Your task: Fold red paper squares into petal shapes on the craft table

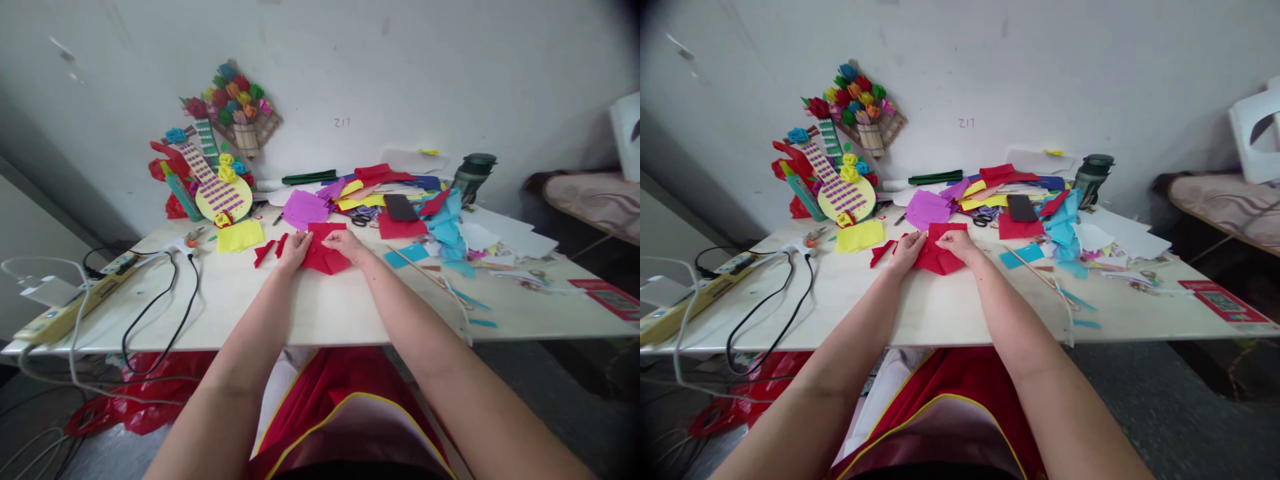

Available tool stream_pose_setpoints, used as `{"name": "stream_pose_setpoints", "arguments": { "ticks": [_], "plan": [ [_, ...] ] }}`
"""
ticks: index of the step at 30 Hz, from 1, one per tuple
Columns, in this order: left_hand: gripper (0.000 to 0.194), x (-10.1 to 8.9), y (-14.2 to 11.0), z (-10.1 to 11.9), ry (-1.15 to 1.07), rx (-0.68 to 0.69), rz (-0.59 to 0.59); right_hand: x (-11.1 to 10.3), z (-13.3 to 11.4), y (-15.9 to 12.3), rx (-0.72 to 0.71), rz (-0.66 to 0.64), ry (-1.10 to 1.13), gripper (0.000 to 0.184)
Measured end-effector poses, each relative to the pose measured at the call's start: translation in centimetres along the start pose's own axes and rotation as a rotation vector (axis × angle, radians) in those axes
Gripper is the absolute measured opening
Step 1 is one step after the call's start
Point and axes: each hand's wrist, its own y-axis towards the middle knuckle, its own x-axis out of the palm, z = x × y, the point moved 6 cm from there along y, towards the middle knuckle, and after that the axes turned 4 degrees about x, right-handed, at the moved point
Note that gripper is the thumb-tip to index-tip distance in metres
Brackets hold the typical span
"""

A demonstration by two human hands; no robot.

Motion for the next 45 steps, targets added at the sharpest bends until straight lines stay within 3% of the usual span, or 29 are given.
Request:
{"name": "stream_pose_setpoints", "arguments": {
  "ticks": [8,17,24,34,45],
  "plan": [
    [0.035,1.0,-0.3,1.1,0.106,0.073,-0.111,0.4,0.0,-0.1,-0.068,-0.079,-0.125,0.041],
    [0.040,1.3,-0.3,1.2,0.103,0.066,-0.150,0.4,0.0,0.2,-0.127,-0.069,-0.139,0.026],
    [0.041,0.9,-0.1,0.9,0.098,0.113,-0.095,0.6,-0.6,-0.2,-0.120,-0.066,-0.133,0.028],
    [0.039,1.2,-0.3,0.0,-0.096,-0.037,-0.151,0.7,-1.0,-0.6,-0.086,-0.083,-0.069,0.025],
    [0.032,0.0,0.0,-0.5,-0.054,-0.035,0.022,0.3,-0.6,-0.5,-0.022,-0.028,-0.068,0.033]
  ]
}}
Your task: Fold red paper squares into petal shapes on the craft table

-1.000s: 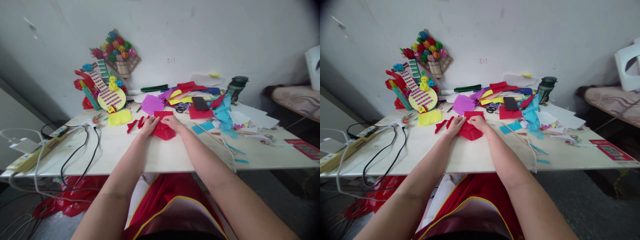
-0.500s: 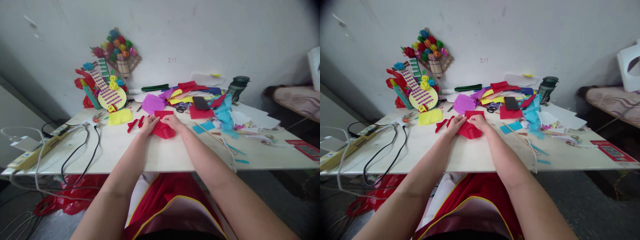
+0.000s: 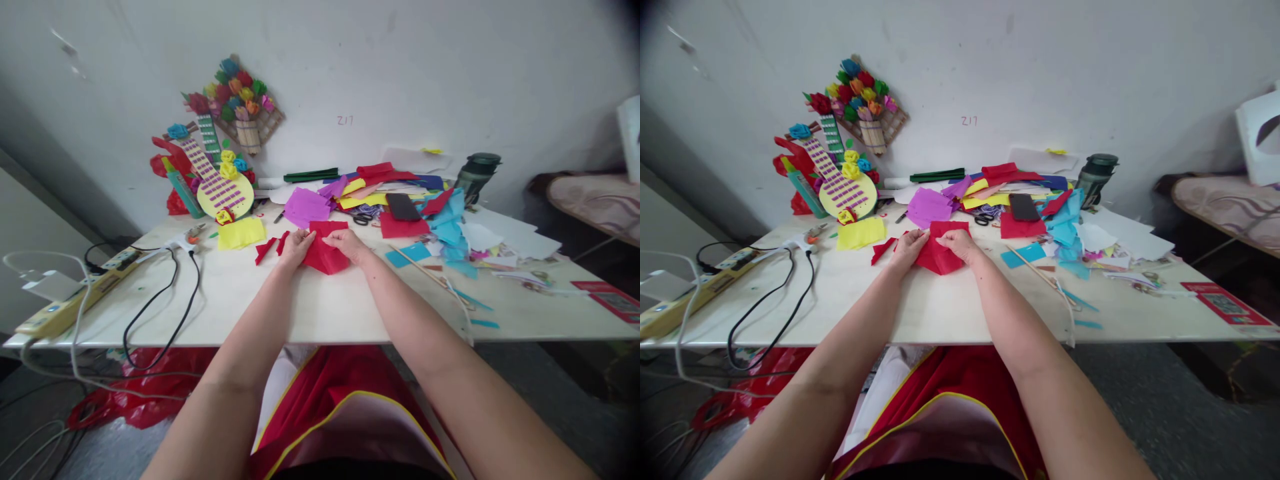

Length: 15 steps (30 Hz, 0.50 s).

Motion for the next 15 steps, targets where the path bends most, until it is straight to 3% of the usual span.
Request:
{"name": "stream_pose_setpoints", "arguments": {
  "ticks": [5,11,15],
  "plan": [
    [0.033,0.06,-0.24,0.31,-0.053,-0.026,0.008,-0.12,-0.30,-0.09,0.006,0.025,0.001,0.034],
    [0.036,0.82,-0.60,0.36,-0.159,-0.089,-0.110,-0.10,-0.33,-0.23,0.016,-0.016,0.068,0.036],
    [0.036,0.21,-0.51,0.72,-0.106,-0.053,-0.024,-0.08,0.13,-0.42,0.121,-0.035,0.281,0.039]
  ]
}}
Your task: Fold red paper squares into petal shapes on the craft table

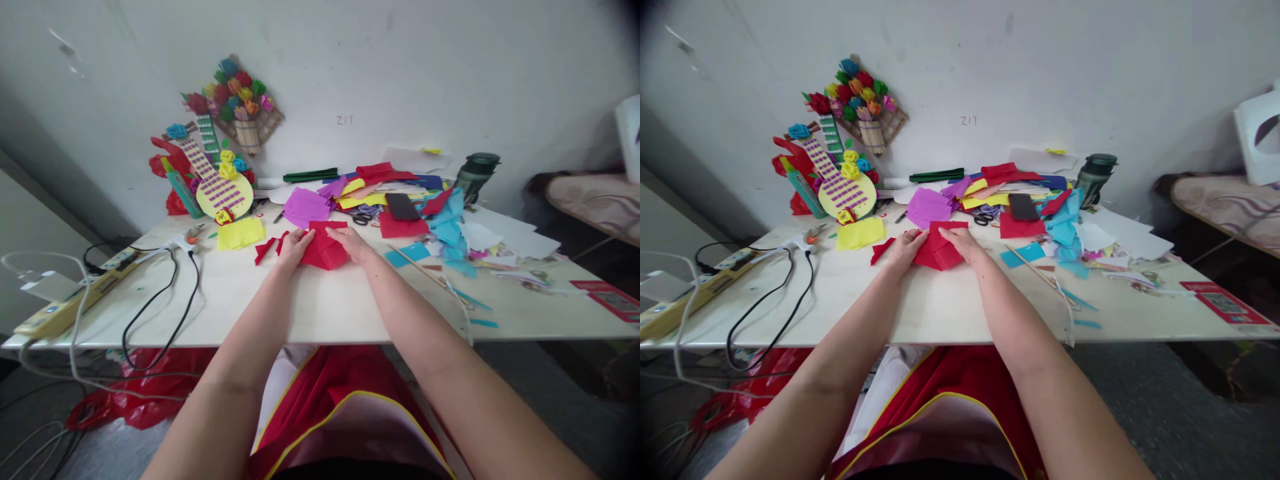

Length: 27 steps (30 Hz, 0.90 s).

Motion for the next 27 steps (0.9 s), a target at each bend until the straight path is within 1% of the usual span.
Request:
{"name": "stream_pose_setpoints", "arguments": {
  "ticks": [2,5,8,11,13,19,21,24,27],
  "plan": [
    [0.038,-0.2,0.0,0.3,0.033,0.010,0.034,-0.2,0.0,0.1,-0.016,0.015,0.009,0.039],
    [0.039,-0.3,-0.2,0.6,0.068,0.012,0.053,-0.7,-0.1,0.5,-0.110,0.078,-0.135,0.040],
    [0.037,-0.2,-0.2,0.7,0.078,0.012,0.055,-1.1,0.1,0.8,-0.150,0.123,-0.202,0.039],
    [0.037,-0.2,0.0,0.2,0.067,0.011,0.058,-1.2,0.2,0.9,-0.153,0.146,-0.182,0.036],
    [0.036,-0.4,0.3,-0.2,0.031,0.007,0.077,-1.1,0.3,0.9,-0.133,0.147,-0.119,0.037],
    [0.038,-1.7,1.1,-1.0,0.001,0.049,0.240,-0.8,1.1,1.1,-0.012,0.089,0.144,0.044],
    [0.038,-2.1,1.3,-1.2,-0.028,0.046,0.292,-0.6,1.3,1.1,0.045,0.051,0.172,0.046],
    [0.036,-2.7,1.5,-1.7,-0.123,0.046,0.374,0.2,1.2,0.7,0.098,-0.058,0.163,0.048],
    [0.036,-3.0,1.7,-2.1,-0.211,0.063,0.424,1.0,1.1,0.3,0.124,-0.138,0.148,0.038]
  ]
}}
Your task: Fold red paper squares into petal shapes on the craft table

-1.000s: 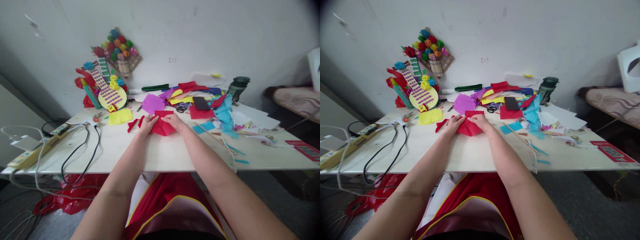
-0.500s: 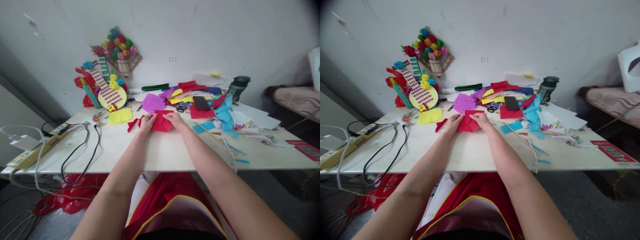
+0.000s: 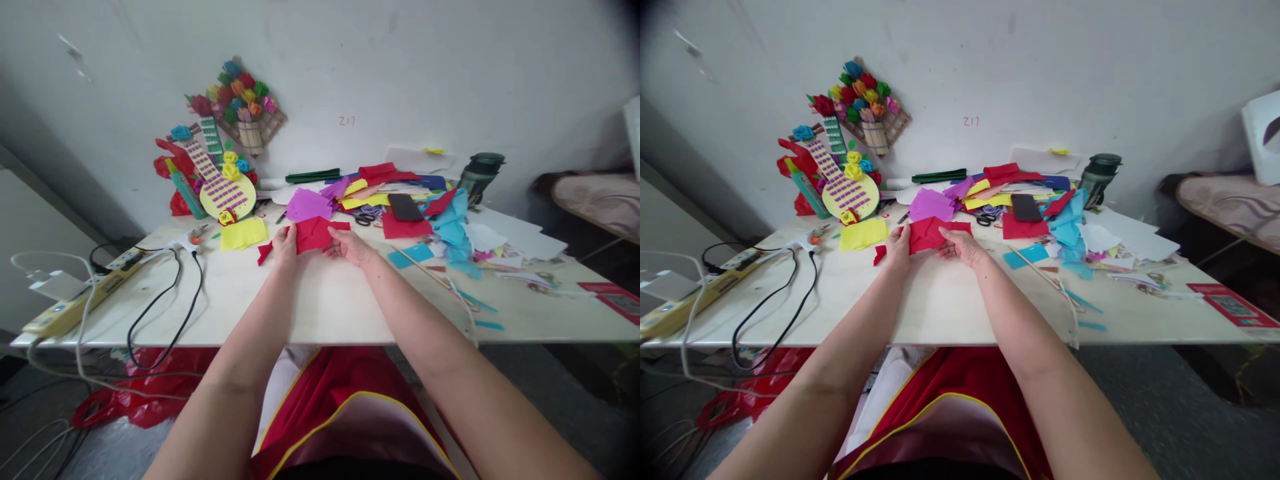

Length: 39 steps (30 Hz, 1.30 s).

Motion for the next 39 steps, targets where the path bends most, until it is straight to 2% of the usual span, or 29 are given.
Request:
{"name": "stream_pose_setpoints", "arguments": {
  "ticks": [3,10,16,23,25,28,35,39],
  "plan": [
    [0.038,0.1,0.0,-0.2,-0.020,0.014,-0.010,0.5,0.5,0.2,0.014,-0.017,-0.030,0.031],
    [0.038,1.1,-0.9,0.0,-0.103,-0.088,-0.144,-1.0,0.6,0.9,-0.034,0.214,-0.100,0.016],
    [0.037,1.8,-1.7,0.0,-0.116,-0.184,-0.286,-2.0,-0.1,0.5,-0.087,0.319,-0.017,0.013],
    [0.032,2.5,-2.2,-0.6,-0.047,-0.242,-0.458,-3.0,-0.3,0.5,-0.182,0.418,0.042,0.018],
    [0.033,2.8,-2.4,-0.7,-0.060,-0.249,-0.526,-2.8,-0.3,0.5,-0.181,0.411,0.051,0.022],
    [0.038,3.0,-2.5,-0.7,-0.066,-0.238,-0.563,-2.5,-0.2,0.6,-0.150,0.375,0.059,0.030],
    [0.037,2.9,-2.4,-0.3,-0.046,-0.191,-0.481,-2.7,0.3,1.4,-0.127,0.279,0.213,0.032],
    [0.036,3.1,-2.5,-0.2,-0.035,-0.162,-0.487,-2.2,0.6,1.4,-0.077,0.232,0.171,0.036]
  ]
}}
